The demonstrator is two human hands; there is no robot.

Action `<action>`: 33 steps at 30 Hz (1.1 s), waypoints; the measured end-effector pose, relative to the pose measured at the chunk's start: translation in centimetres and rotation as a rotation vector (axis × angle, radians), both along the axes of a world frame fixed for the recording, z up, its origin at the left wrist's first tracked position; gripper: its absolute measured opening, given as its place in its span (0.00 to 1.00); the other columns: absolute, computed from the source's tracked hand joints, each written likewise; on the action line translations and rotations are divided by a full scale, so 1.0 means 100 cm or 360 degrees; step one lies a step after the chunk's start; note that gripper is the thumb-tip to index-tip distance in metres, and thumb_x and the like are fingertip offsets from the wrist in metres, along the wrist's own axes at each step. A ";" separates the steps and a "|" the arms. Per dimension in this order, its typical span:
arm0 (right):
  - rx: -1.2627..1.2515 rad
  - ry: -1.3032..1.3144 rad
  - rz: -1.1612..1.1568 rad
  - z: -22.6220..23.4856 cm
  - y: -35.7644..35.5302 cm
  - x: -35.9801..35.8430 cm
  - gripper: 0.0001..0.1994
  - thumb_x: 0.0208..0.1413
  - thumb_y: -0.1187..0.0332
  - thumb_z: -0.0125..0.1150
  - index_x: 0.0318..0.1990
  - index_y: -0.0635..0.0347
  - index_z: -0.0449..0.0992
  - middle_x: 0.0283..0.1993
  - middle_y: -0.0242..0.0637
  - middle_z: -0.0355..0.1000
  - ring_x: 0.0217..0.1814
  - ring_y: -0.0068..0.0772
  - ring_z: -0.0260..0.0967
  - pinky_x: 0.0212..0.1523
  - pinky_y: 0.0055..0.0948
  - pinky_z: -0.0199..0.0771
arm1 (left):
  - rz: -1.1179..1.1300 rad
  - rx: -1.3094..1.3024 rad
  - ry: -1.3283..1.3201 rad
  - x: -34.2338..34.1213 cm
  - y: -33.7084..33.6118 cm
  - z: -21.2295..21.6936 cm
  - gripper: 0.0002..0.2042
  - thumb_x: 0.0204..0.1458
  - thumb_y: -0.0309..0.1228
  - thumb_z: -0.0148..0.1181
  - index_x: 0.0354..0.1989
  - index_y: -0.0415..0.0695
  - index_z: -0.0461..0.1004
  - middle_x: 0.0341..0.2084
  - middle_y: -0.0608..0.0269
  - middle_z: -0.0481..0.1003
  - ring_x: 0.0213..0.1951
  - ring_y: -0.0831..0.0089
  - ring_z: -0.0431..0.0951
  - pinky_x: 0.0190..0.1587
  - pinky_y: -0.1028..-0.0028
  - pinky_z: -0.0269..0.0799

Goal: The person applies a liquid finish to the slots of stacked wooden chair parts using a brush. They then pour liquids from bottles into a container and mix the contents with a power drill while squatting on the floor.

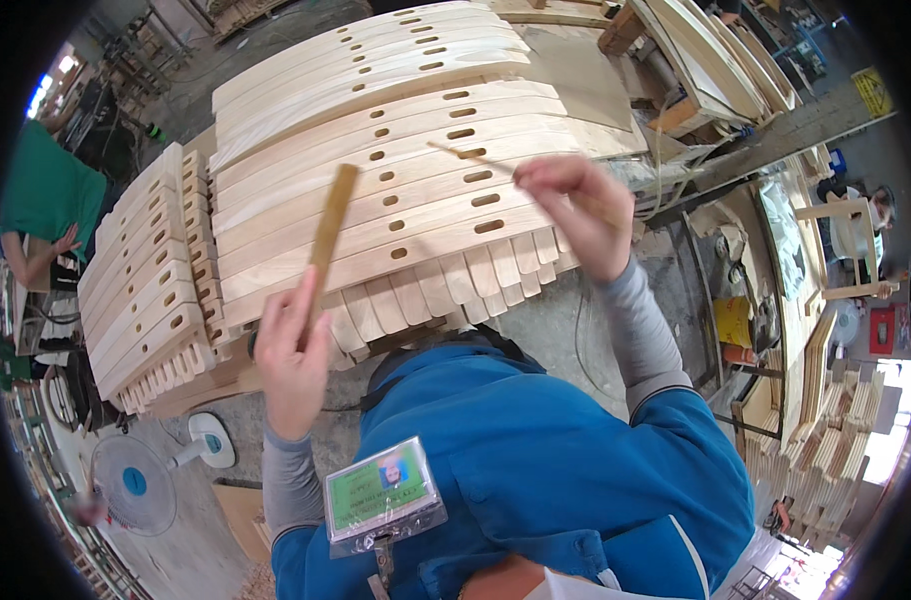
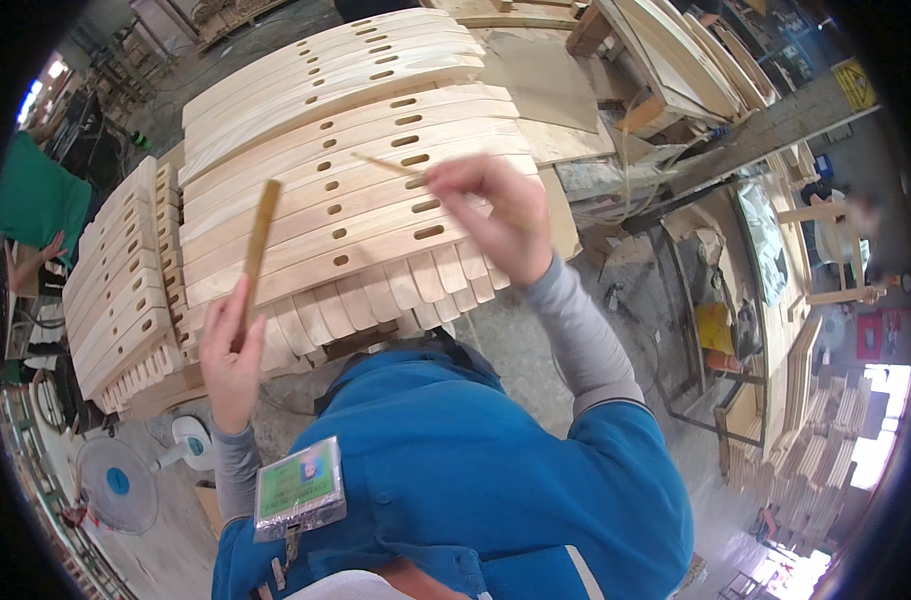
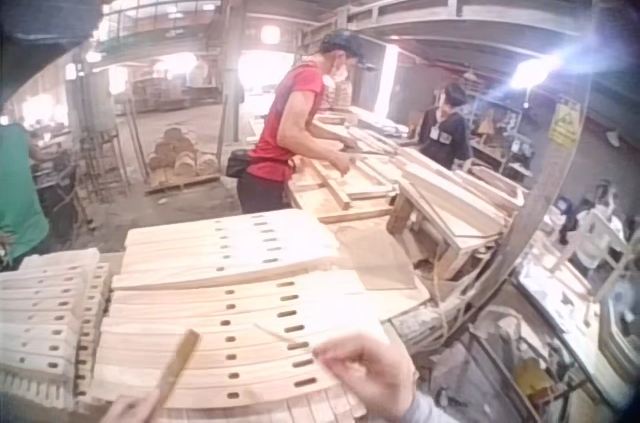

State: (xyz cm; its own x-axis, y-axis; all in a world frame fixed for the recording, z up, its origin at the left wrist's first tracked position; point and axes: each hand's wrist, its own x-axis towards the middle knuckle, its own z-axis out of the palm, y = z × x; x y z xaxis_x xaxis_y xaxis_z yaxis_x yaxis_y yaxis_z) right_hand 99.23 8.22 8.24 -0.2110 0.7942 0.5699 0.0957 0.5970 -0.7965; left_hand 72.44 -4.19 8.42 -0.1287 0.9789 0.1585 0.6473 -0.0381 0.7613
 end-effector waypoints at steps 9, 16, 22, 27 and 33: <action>-0.0731 0.0270 -0.0037 -0.031 0.102 0.030 0.11 0.50 0.69 0.57 0.27 0.68 0.65 0.23 0.39 0.68 0.23 0.27 0.71 0.24 0.21 0.76 | 0.0236 -0.0083 -0.0221 -0.011 -0.005 -0.023 0.22 0.45 0.20 0.52 0.53 0.42 0.64 0.30 0.67 0.63 0.30 0.80 0.61 0.32 0.85 0.58; -0.0783 -0.0011 -0.0039 -0.071 0.118 -0.001 0.09 0.49 0.70 0.57 0.26 0.69 0.68 0.22 0.36 0.69 0.23 0.21 0.70 0.25 0.18 0.74 | 0.0277 -0.0085 -0.0181 -0.014 -0.003 -0.026 0.22 0.46 0.20 0.53 0.53 0.43 0.63 0.29 0.69 0.63 0.28 0.82 0.59 0.30 0.85 0.56; -0.0114 -0.1007 -0.0254 -0.047 0.112 -0.010 0.09 0.48 0.68 0.55 0.26 0.66 0.69 0.22 0.48 0.69 0.26 0.47 0.67 0.29 0.36 0.67 | 0.0326 -0.0057 -0.0280 -0.020 -0.010 -0.036 0.22 0.46 0.21 0.53 0.54 0.42 0.63 0.29 0.69 0.63 0.28 0.82 0.59 0.29 0.85 0.56; -0.0156 -0.0903 -0.0095 -0.046 0.108 -0.034 0.09 0.47 0.67 0.56 0.28 0.66 0.71 0.22 0.47 0.69 0.26 0.45 0.68 0.29 0.34 0.68 | 0.0283 -0.0033 -0.0316 -0.025 -0.008 -0.043 0.22 0.46 0.21 0.53 0.54 0.43 0.63 0.31 0.68 0.63 0.29 0.82 0.60 0.31 0.85 0.56; -0.0166 -0.1039 -0.0274 -0.043 0.117 -0.026 0.11 0.48 0.65 0.57 0.25 0.66 0.70 0.19 0.43 0.69 0.21 0.38 0.69 0.25 0.30 0.68 | 0.0304 -0.0010 -0.0330 -0.034 -0.014 -0.048 0.22 0.46 0.21 0.53 0.53 0.43 0.63 0.31 0.68 0.64 0.29 0.81 0.60 0.32 0.85 0.57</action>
